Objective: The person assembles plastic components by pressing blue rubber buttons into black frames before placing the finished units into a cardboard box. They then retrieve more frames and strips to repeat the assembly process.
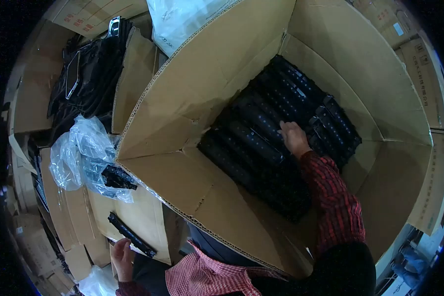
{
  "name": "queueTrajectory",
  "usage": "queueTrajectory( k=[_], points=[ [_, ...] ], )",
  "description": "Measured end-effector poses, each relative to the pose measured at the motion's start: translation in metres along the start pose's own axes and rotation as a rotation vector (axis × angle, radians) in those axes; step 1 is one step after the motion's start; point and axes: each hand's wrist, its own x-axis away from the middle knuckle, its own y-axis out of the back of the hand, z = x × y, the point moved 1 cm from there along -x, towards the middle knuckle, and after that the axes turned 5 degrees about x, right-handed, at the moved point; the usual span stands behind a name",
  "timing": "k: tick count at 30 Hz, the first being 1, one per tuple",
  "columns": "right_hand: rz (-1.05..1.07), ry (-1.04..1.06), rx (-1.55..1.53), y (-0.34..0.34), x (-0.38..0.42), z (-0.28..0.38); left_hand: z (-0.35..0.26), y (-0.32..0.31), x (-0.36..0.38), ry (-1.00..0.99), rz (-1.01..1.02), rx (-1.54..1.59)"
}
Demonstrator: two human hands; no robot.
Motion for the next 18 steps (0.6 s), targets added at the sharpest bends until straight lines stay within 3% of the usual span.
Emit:
queueTrajectory(
  k=[2,8,11,16,18],
  points=[
    [-0.026,0.022,0.035,-0.003,-0.006,0.010,0.026,0.005,-0.004,0.084,-0.001,0.030],
    [-0.050,0.073,0.142,-0.033,-0.020,0.031,0.023,-0.002,-0.008,0.006,-0.047,-0.004],
    [-0.016,0.042,0.069,-0.022,-0.021,0.036,0.052,0.013,-0.005,0.151,-0.072,0.058],
    [0.174,0.000,0.087,-0.013,-0.028,0.024,0.061,0.013,-0.001,0.145,-0.077,0.045],
    [0.149,-0.006,0.111,-0.017,-0.030,0.024,0.062,0.013,-0.002,0.123,-0.079,0.037]
  ],
)
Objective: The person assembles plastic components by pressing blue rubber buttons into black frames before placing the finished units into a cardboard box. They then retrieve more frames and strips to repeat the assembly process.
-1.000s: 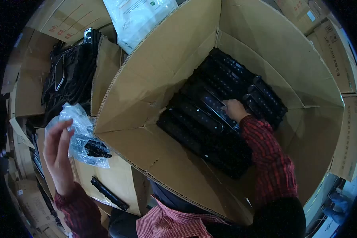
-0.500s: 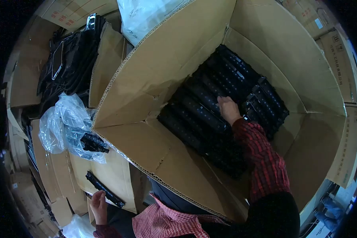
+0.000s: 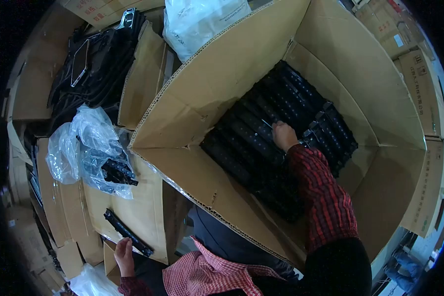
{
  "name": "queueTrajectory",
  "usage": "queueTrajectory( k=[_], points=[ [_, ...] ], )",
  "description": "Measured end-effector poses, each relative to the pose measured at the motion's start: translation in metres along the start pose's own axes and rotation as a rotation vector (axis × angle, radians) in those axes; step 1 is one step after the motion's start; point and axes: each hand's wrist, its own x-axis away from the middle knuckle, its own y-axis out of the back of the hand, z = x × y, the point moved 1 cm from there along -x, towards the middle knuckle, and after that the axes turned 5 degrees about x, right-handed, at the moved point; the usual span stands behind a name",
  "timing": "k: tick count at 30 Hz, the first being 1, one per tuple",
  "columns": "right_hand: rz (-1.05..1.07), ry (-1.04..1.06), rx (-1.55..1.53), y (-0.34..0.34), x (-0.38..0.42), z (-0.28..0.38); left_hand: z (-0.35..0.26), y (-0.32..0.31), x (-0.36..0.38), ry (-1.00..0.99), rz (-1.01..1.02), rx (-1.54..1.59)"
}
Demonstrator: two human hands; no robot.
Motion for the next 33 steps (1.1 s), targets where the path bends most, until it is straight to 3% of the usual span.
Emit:
queueTrajectory(
  k=[5,7,8,9,10,12,13,14,15,16,18,19,21,23,24,26,27,29,31,32,33],
  points=[
    [-0.097,-0.034,-0.052,-0.013,0.004,0.007,0.017,0.011,0.000,0.007,-0.066,-0.043],
    [-0.173,-0.001,-0.153,-0.010,0.002,0.002,0.048,0.016,-0.007,-0.199,-0.276,0.026],
    [-0.151,-0.047,-0.102,-0.029,-0.006,-0.016,0.056,0.022,-0.011,-0.112,-0.259,0.288],
    [-0.265,0.128,-0.127,-0.022,-0.003,-0.024,0.080,0.030,-0.018,-0.170,-0.305,0.205],
    [-0.078,0.004,-0.136,0.003,-0.002,-0.019,0.093,0.033,-0.024,-0.121,-0.406,0.141],
    [-0.154,0.028,-0.083,0.019,-0.010,-0.038,0.126,0.040,-0.029,-0.039,-0.477,-0.058],
    [-0.189,0.041,-0.299,0.019,-0.022,-0.073,0.155,0.041,-0.037,0.054,-0.445,0.057],
    [-0.223,0.062,-0.514,0.019,-0.036,-0.108,0.125,0.026,-0.028,0.310,-0.497,0.160],
    [-0.248,-0.088,-0.327,0.094,-0.012,-0.052,0.154,0.024,-0.034,0.396,-0.464,0.123],
    [-0.251,-0.053,-0.329,0.130,-0.008,-0.031,0.125,0.012,-0.028,0.406,-0.526,0.065],
    [-0.350,0.047,-0.381,0.195,0.008,-0.015,0.123,0.004,-0.024,0.388,-0.476,0.133],
    [-0.405,0.094,-0.401,0.224,0.019,-0.002,0.138,0.003,-0.028,0.321,-0.481,-0.048],
    [-0.478,0.147,-0.396,0.263,0.048,0.042,0.158,-0.005,-0.029,0.365,-0.480,-0.020],
    [-0.399,0.221,-0.681,0.287,0.084,0.143,0.159,-0.007,-0.028,0.400,-0.482,-0.001],
    [-0.417,0.225,-0.665,0.293,0.094,0.176,0.154,-0.006,-0.025,0.361,-0.452,-0.063],
    [-0.194,0.497,-0.645,0.295,0.110,0.230,0.150,-0.005,-0.020,0.313,-0.416,-0.199],
    [-0.232,0.685,-0.551,0.296,0.121,0.261,0.150,0.000,-0.022,0.295,-0.404,-0.269],
    [-0.252,0.987,-0.362,0.299,0.140,0.305,0.117,0.014,-0.017,-0.010,-0.423,-0.288],
    [-0.220,1.193,-0.430,0.294,0.152,0.324,0.073,0.036,-0.017,-0.250,-0.219,-0.295],
    [-0.216,1.273,-0.399,0.291,0.152,0.327,0.032,0.044,-0.010,-0.317,-0.068,-0.126],
    [-0.245,1.302,-0.405,0.295,0.153,0.331,-0.018,0.048,0.001,-0.417,0.038,-0.171]
  ],
)
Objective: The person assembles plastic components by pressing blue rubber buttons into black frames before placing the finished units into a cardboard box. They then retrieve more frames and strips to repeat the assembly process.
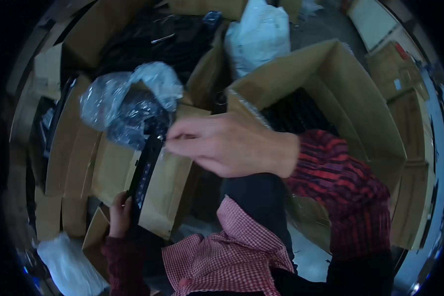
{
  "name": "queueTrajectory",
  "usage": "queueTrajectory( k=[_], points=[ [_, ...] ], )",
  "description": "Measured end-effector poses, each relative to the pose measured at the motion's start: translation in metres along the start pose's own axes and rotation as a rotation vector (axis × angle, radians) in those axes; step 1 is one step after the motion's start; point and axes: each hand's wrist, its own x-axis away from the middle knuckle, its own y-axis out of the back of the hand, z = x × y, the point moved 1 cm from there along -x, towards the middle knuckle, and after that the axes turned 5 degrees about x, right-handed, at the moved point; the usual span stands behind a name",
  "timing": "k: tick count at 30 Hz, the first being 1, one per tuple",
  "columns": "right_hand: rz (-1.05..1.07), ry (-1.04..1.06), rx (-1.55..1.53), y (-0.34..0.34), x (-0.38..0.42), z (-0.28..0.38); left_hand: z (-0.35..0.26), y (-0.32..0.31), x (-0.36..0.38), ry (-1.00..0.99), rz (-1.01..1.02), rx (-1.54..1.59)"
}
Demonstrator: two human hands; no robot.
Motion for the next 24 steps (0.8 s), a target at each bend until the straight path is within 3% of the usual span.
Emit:
queueTrajectory(
  k=[3,4,5,6,10,13,16,18,19,21,24],
  points=[
    [-0.039,0.023,0.051,0.028,0.003,-0.002,-0.117,0.024,-0.030,-0.184,0.308,-0.048],
    [-0.037,0.024,0.061,0.040,0.005,-0.003,-0.153,0.024,-0.042,-0.199,0.324,-0.055],
    [0.017,-0.007,0.077,0.054,0.012,-0.005,-0.192,0.018,-0.054,-0.381,0.416,-0.091],
    [0.005,-0.019,0.085,0.069,0.021,-0.007,-0.228,0.009,-0.067,-0.563,0.505,-0.127],
    [0.240,-0.256,0.292,0.125,0.075,-0.020,-0.334,-0.052,-0.113,-0.907,0.648,-0.189],
    [0.346,-0.377,0.423,0.158,0.120,-0.037,-0.395,-0.110,-0.145,-1.016,0.806,-0.247],
    [0.310,-0.451,0.502,0.183,0.168,-0.065,-0.420,-0.168,-0.168,-1.179,0.892,-0.281],
    [0.253,-0.559,0.558,0.191,0.206,-0.091,-0.424,-0.195,-0.181,-1.156,0.515,0.056],
    [0.249,-0.632,0.583,0.193,0.227,-0.108,-0.422,-0.201,-0.185,-1.156,0.517,0.054],
    [0.074,-0.764,0.689,0.177,0.292,-0.156,-0.403,-0.204,-0.183,-1.052,0.335,0.100],
    [-0.021,-1.096,0.764,0.132,0.382,-0.232,-0.352,-0.222,-0.170,-0.964,0.444,-0.006]
  ],
)
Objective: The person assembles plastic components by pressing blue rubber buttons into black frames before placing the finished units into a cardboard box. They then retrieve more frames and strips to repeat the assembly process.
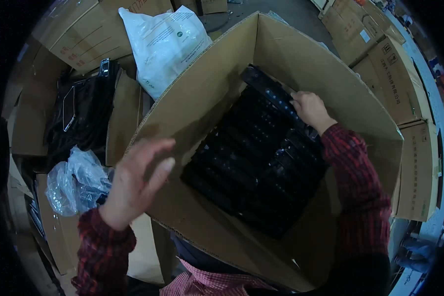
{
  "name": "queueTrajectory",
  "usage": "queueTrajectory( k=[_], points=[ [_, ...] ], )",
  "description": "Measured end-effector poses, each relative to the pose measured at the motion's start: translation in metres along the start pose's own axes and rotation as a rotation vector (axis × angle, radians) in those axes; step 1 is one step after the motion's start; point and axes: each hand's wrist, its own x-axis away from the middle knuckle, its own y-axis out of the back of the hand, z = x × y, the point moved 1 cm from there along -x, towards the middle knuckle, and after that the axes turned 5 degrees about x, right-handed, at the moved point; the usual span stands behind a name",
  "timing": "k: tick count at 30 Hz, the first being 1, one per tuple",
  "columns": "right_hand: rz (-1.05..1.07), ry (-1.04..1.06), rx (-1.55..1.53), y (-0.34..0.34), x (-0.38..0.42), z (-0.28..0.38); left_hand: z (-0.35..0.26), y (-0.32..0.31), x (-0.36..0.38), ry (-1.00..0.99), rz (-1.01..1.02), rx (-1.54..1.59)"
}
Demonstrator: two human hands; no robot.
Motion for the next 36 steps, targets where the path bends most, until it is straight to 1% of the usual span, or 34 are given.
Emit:
queueTrajectory(
  k=[1,2,3,4,5,7,8,11,13,17,19,20,22,23,25,26,27,29,30,32,36],
  points=[
    [0.031,-0.117,0.086,-0.029,0.000,-0.008,0.005,-0.010,0.010,0.042,0.057,0.022],
    [0.100,-0.182,0.132,-0.052,-0.002,-0.008,0.004,-0.012,0.012,0.040,0.057,0.022],
    [0.169,-0.250,0.176,-0.078,-0.006,-0.009,0.000,-0.011,0.010,0.128,0.138,0.002],
    [0.153,-0.301,0.247,-0.124,-0.006,-0.026,-0.002,-0.010,0.009,0.222,0.223,-0.017],
    [0.162,-0.299,0.241,-0.140,-0.011,-0.027,-0.001,-0.011,0.010,0.231,0.230,-0.016],
    [0.071,-0.301,0.243,-0.165,-0.023,-0.020,0.001,-0.013,0.008,0.234,0.194,-0.065],
    [0.075,-0.311,0.234,-0.174,-0.030,-0.022,0.002,-0.015,0.009,0.233,0.207,-0.069],
    [0.081,-0.360,0.295,-0.191,-0.055,-0.028,0.001,-0.018,-0.001,0.277,0.177,-0.063],
    [0.187,-0.423,0.331,-0.199,-0.064,-0.029,0.003,-0.021,-0.005,0.300,0.166,-0.071],
    [0.213,-0.502,0.268,-0.217,-0.063,-0.024,0.009,-0.028,-0.006,0.338,0.135,-0.077],
    [0.273,-0.530,0.217,-0.214,-0.061,-0.022,0.009,-0.029,-0.006,0.351,0.125,-0.083],
    [0.275,-0.530,0.216,-0.213,-0.060,-0.016,0.009,-0.028,-0.006,0.353,0.120,-0.086],
    [0.104,-0.661,0.156,-0.201,-0.052,0.003,0.008,-0.028,-0.005,0.354,0.114,-0.087],
    [0.098,-0.661,0.160,-0.199,-0.046,0.009,0.008,-0.027,-0.005,0.353,0.110,-0.087],
    [0.049,-0.316,0.003,-0.202,-0.030,0.020,0.007,-0.027,-0.004,0.346,0.104,-0.086],
    [0.080,-0.268,0.102,-0.208,-0.025,0.028,0.007,-0.027,-0.004,0.344,0.103,-0.086],
    [0.078,-0.278,0.106,-0.217,-0.021,0.024,0.006,-0.027,-0.004,0.339,0.103,-0.086],
    [0.034,-0.294,0.255,-0.230,-0.023,0.017,0.004,-0.024,-0.002,0.331,0.094,-0.087],
    [0.024,-0.296,0.249,-0.231,-0.029,0.014,0.004,-0.022,0.000,0.329,0.092,-0.089],
    [0.090,-0.376,0.278,-0.236,-0.035,0.008,0.004,-0.020,0.001,0.332,0.090,-0.091],
    [0.140,-0.391,0.232,-0.243,-0.047,0.009,0.005,-0.020,0.002,0.342,0.071,-0.090]
  ],
)
